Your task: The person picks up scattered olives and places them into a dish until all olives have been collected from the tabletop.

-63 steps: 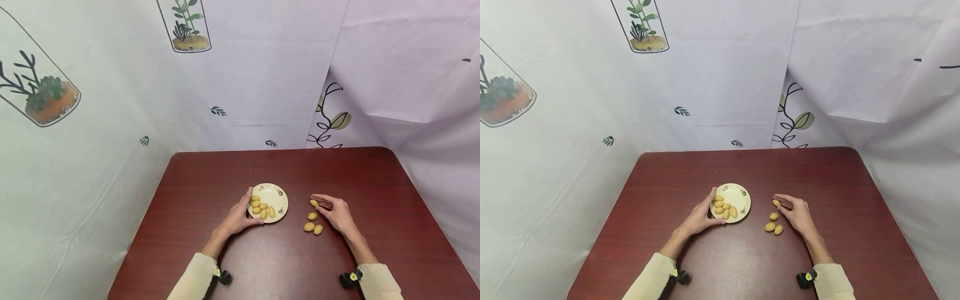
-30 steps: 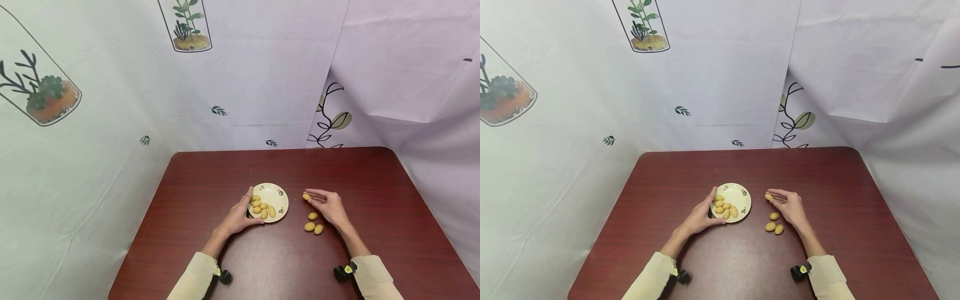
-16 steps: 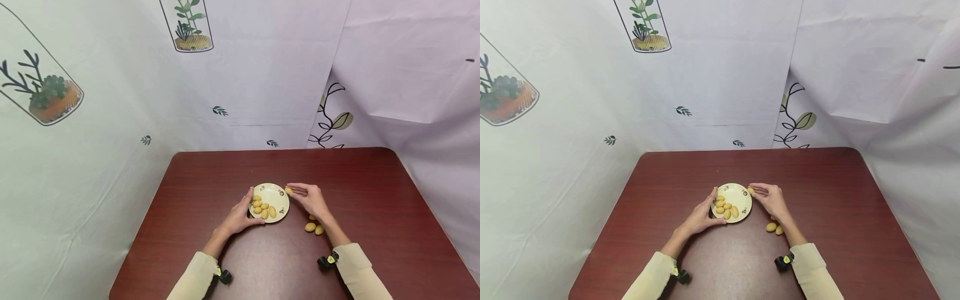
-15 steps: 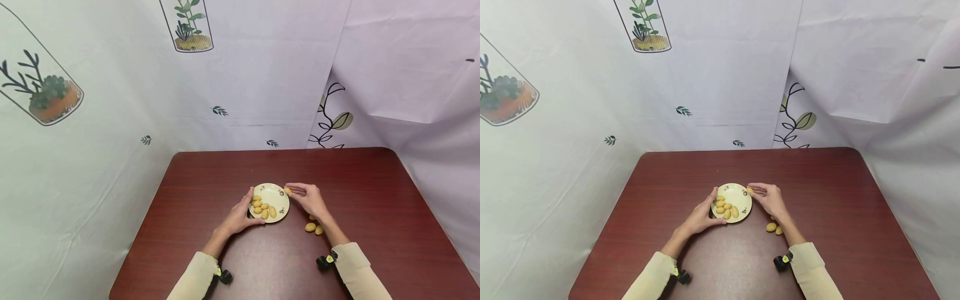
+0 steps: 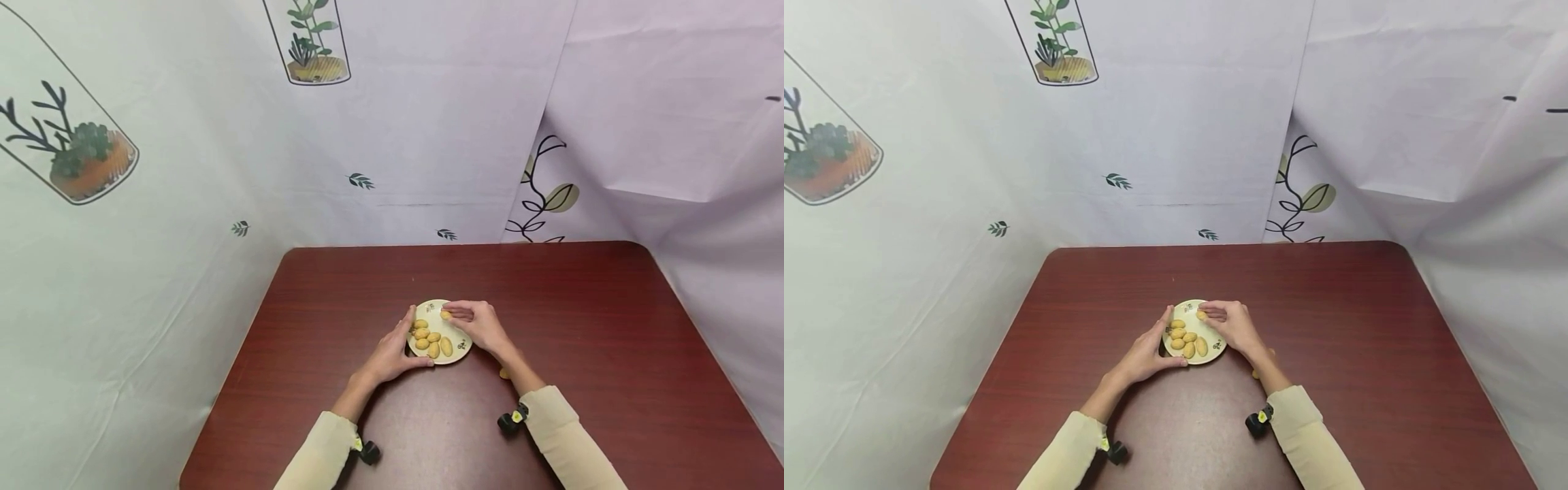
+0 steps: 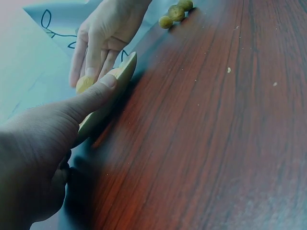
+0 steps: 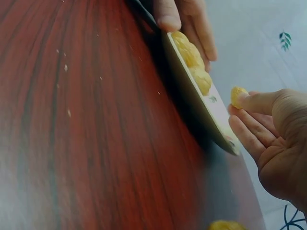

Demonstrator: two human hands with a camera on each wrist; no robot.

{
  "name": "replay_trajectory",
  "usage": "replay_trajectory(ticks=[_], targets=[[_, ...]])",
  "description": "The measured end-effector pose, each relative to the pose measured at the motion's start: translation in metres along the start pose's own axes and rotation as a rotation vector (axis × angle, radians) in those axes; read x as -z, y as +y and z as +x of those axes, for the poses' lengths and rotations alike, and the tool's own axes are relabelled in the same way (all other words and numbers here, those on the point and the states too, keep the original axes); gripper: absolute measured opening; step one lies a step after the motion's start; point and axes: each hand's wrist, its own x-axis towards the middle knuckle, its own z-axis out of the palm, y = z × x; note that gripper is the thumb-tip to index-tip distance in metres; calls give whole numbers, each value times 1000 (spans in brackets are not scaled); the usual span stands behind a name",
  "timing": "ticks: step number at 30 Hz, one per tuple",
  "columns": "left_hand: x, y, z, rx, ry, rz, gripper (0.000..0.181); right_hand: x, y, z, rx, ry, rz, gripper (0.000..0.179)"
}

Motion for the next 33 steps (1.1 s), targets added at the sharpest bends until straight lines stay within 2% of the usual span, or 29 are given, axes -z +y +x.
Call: replay_trajectory(ticks=[13, 33], targets=[[0, 0, 1, -6, -5, 0, 125, -18, 1, 5, -3, -101, 14, 29], [-1, 0, 1, -14, 8, 9, 124, -25, 2, 7, -4, -92, -24, 26]])
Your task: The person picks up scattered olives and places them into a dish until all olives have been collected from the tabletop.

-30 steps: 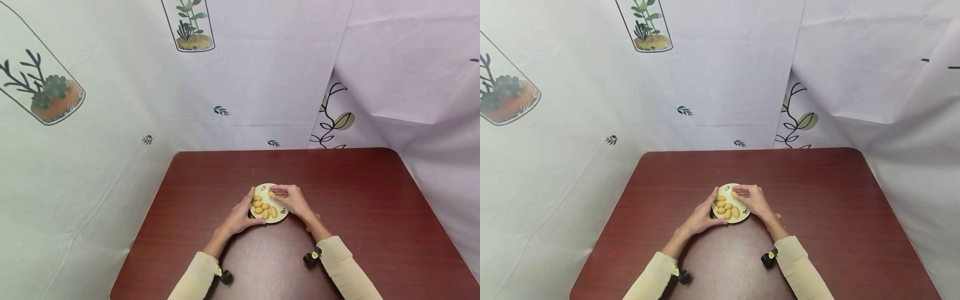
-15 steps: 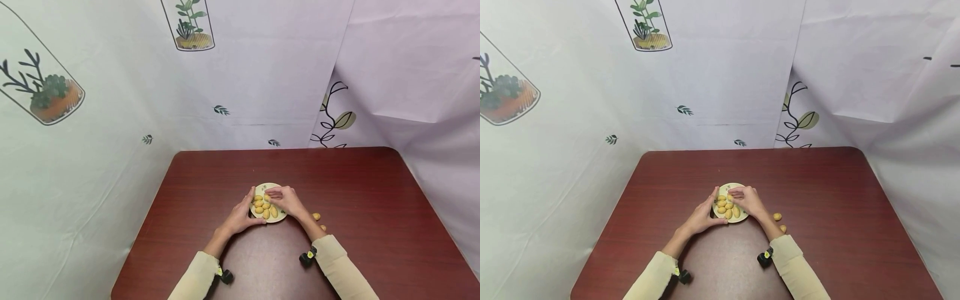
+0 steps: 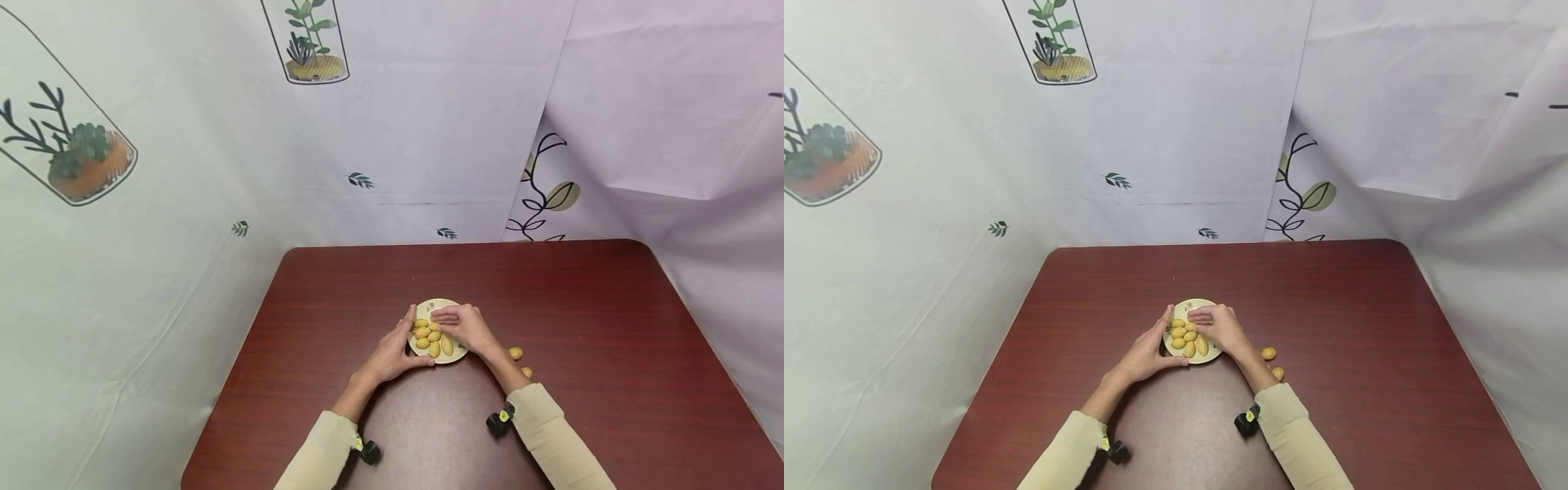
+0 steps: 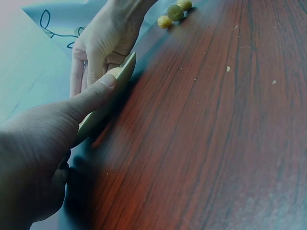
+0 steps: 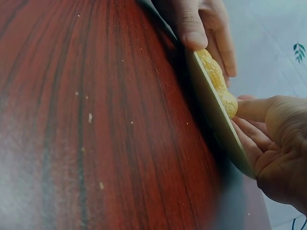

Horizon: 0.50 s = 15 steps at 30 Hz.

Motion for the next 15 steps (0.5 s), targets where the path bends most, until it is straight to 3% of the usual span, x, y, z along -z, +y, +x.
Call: replay_trajectory(ticks=[15], targets=[[0, 1, 0, 0, -1, -7, 123, 2, 1, 0, 3, -1, 3, 28]])
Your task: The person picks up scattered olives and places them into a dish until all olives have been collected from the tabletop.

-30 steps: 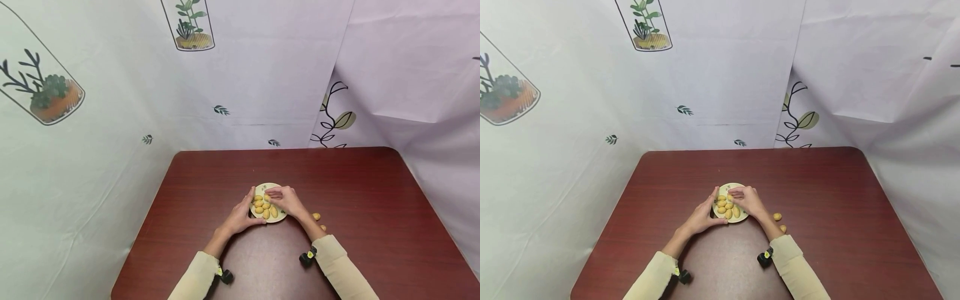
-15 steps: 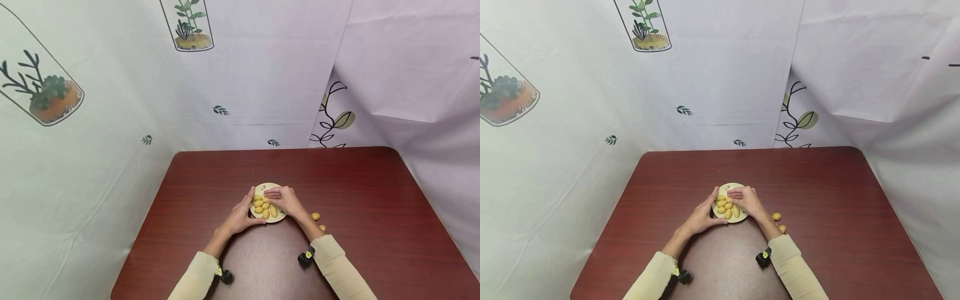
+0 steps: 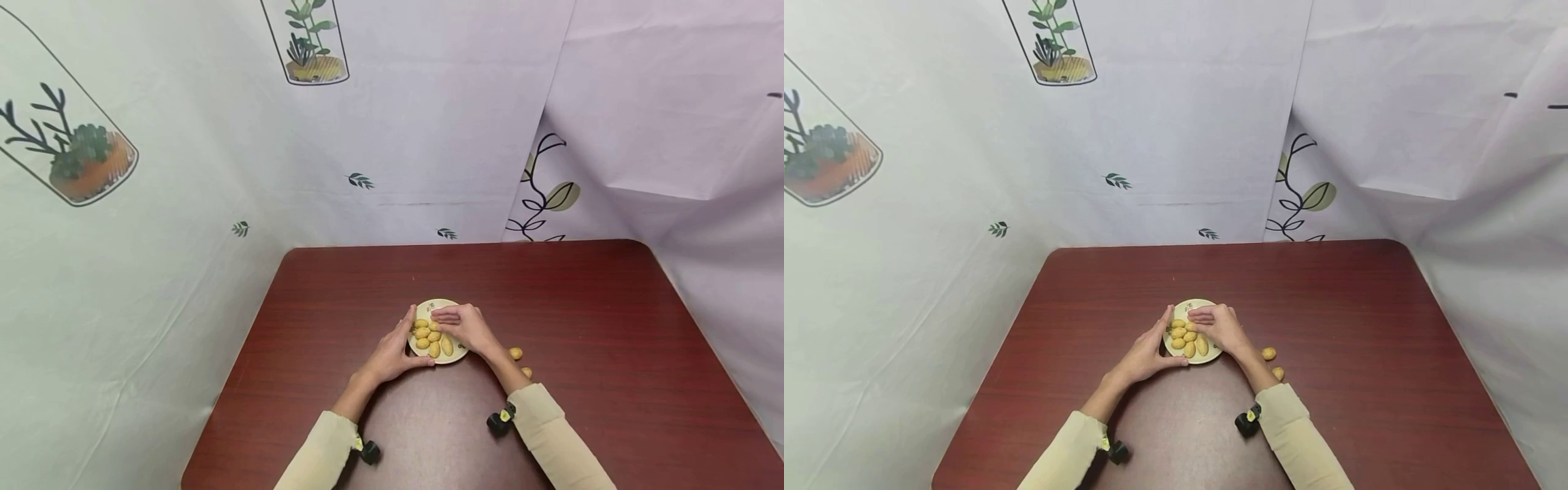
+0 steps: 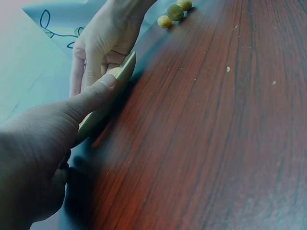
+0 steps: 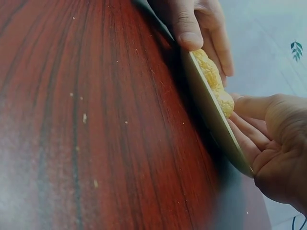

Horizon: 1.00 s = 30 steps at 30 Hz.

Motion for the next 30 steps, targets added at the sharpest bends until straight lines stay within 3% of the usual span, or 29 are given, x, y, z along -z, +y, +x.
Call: replay_trajectory(ticks=[11, 21, 30], targets=[[0, 1, 0, 13, -2, 2, 124, 12, -5, -3, 15, 67, 76, 30], [0, 1, 0, 3, 10, -10, 125, 46, -6, -14, 34, 130, 281, 40], [-1, 1, 0, 23, 2, 9, 125, 84, -1, -40, 19, 166, 207, 60]])
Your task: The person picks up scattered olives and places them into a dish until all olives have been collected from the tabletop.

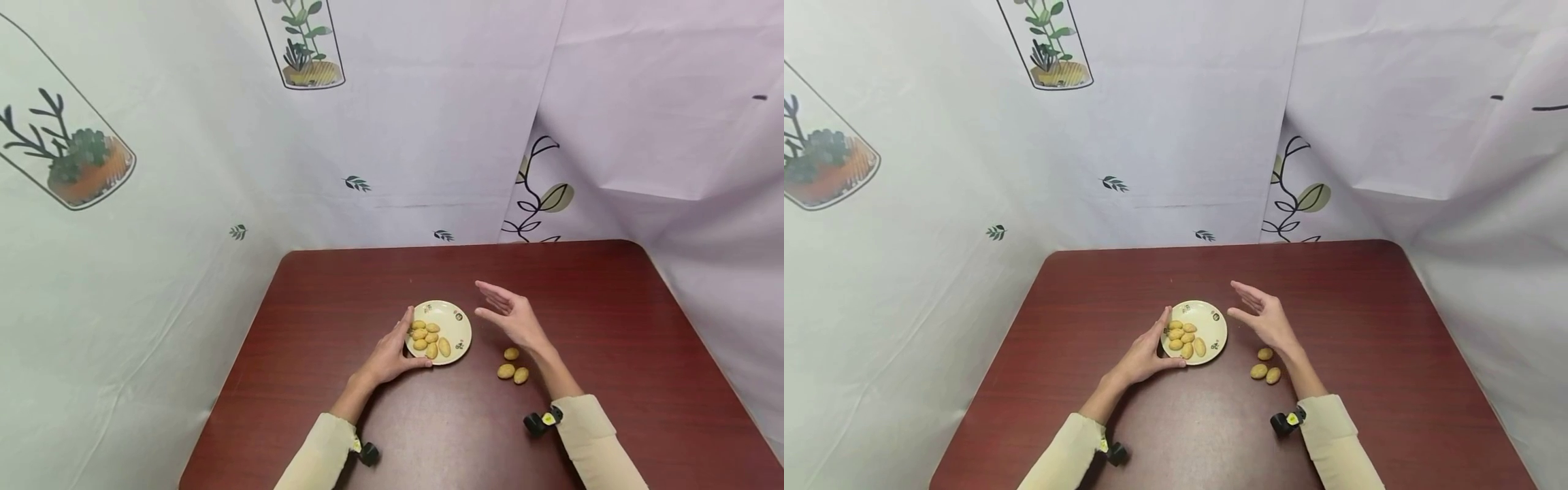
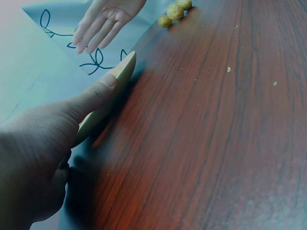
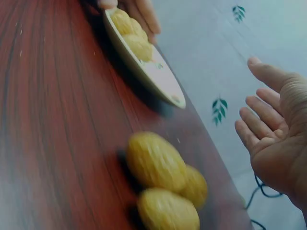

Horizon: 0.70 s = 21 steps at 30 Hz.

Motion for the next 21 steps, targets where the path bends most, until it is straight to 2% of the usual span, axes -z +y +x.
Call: replay_trajectory(ticks=[5, 11, 17, 21], targets=[[0, 0, -1, -3, 0, 1, 125, 18, 4, -16, -36, -11, -40, 64], [1, 0, -1, 3, -3, 8, 125, 31, 15, -36, -39, -60, -41, 67], [1, 1, -1, -5, -1, -4, 126, 40, 21, -57, -28, -81, -53, 63], [0, -1, -1, -8, 3, -7, 125, 46, 22, -68, -53, -97, -74, 58]])
